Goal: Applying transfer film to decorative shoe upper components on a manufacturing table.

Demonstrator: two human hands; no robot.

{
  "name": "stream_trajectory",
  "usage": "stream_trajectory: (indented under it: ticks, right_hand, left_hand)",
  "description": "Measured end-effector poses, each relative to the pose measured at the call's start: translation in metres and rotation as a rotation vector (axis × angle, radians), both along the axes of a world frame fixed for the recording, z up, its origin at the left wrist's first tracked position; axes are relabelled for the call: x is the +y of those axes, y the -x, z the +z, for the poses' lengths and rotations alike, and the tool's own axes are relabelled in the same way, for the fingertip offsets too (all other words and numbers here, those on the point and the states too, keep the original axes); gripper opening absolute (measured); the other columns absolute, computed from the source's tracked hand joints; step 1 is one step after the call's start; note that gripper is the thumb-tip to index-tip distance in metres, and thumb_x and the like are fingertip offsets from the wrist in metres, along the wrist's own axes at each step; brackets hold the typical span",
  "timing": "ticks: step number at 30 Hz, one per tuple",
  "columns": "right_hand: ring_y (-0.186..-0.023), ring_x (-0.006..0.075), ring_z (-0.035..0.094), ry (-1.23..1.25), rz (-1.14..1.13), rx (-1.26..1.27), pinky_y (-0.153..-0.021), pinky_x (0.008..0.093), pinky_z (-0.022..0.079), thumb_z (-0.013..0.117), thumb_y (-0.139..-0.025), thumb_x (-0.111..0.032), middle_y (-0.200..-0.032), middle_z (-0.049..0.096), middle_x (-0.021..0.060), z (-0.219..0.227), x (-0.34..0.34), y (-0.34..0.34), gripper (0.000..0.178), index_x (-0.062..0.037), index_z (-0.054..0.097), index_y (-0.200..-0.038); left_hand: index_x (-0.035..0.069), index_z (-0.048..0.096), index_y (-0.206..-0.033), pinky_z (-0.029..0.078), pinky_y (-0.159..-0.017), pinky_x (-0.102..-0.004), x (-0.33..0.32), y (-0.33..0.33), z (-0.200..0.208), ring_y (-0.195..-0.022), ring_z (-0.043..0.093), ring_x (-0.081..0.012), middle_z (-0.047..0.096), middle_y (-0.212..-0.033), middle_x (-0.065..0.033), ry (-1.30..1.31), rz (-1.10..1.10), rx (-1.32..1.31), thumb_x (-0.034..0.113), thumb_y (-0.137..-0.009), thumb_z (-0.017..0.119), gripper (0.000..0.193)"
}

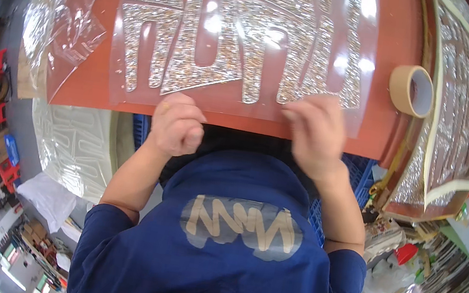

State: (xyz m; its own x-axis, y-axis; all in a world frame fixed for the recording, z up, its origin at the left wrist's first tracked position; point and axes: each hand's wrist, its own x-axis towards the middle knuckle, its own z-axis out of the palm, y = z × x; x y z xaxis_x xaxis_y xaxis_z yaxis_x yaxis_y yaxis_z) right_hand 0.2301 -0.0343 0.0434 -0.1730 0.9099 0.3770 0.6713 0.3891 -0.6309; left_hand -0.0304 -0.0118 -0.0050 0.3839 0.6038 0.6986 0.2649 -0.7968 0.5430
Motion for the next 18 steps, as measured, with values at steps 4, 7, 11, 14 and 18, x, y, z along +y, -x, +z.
stream_trajectory:
  ticks: [4, 7, 11, 14, 18]
  right_hand:
    - [-0.076, 0.0273, 0.055, -0.018, 0.290, 0.032, -0.066, 0.0352, 0.045, 0.070, -0.070, 0.006, -0.083, 0.057, 0.0089, -0.007, 0.037, 0.061, 0.023, -0.0037, 0.063, -0.090]
    - [-0.075, 0.0269, 0.054, -0.050, 0.381, 0.061, -0.066, 0.0358, 0.045, 0.068, -0.067, 0.003, -0.083, 0.057, 0.0081, -0.013, 0.050, 0.088, 0.023, -0.0037, 0.062, -0.088]
    - [-0.078, 0.0247, 0.054, -0.073, 0.544, 0.078, -0.068, 0.0344, 0.045, 0.065, -0.065, -0.007, -0.082, 0.058, 0.0060, -0.019, 0.067, 0.119, 0.022, -0.0047, 0.063, -0.086]
    - [-0.079, 0.0237, 0.054, -0.044, 0.648, -0.008, -0.070, 0.0337, 0.044, 0.065, -0.065, -0.008, -0.083, 0.058, 0.0052, -0.025, 0.077, 0.124, 0.022, -0.0053, 0.064, -0.086]
    - [-0.082, 0.0216, 0.054, -0.129, 0.662, -0.116, -0.070, 0.0335, 0.043, 0.062, -0.069, -0.011, -0.083, 0.058, 0.0041, -0.030, 0.077, 0.124, 0.026, -0.0047, 0.067, -0.094]
  left_hand:
    - [0.004, 0.053, -0.063, 0.046, -0.050, -0.0317, 0.003, -0.003, 0.003, -0.058, 0.055, -0.0246, 0.053, -0.065, -0.0073, -0.018, -0.087, -0.084, 0.009, -0.078, 0.068, 0.022]
    - [0.003, 0.054, -0.068, 0.048, -0.056, -0.0349, -0.003, 0.003, -0.001, -0.060, 0.056, -0.0261, 0.058, -0.069, -0.0086, 0.032, -0.090, -0.113, 0.012, -0.086, 0.060, 0.021]
    - [0.002, 0.054, -0.066, 0.048, -0.056, -0.0346, -0.002, 0.008, -0.006, -0.059, 0.056, -0.0256, 0.057, -0.068, -0.0093, -0.038, -0.162, -0.124, 0.015, -0.085, 0.061, 0.025]
    - [0.002, 0.054, -0.066, 0.048, -0.055, -0.0348, -0.003, 0.013, -0.005, -0.059, 0.056, -0.0258, 0.057, -0.069, -0.0094, -0.032, -0.183, -0.131, 0.016, -0.085, 0.062, 0.025]
    - [0.002, 0.053, -0.066, 0.049, -0.052, -0.0335, -0.015, 0.028, 0.010, -0.061, 0.058, -0.0260, 0.060, -0.072, -0.0102, 0.040, -0.266, -0.193, 0.023, -0.087, 0.062, 0.031]
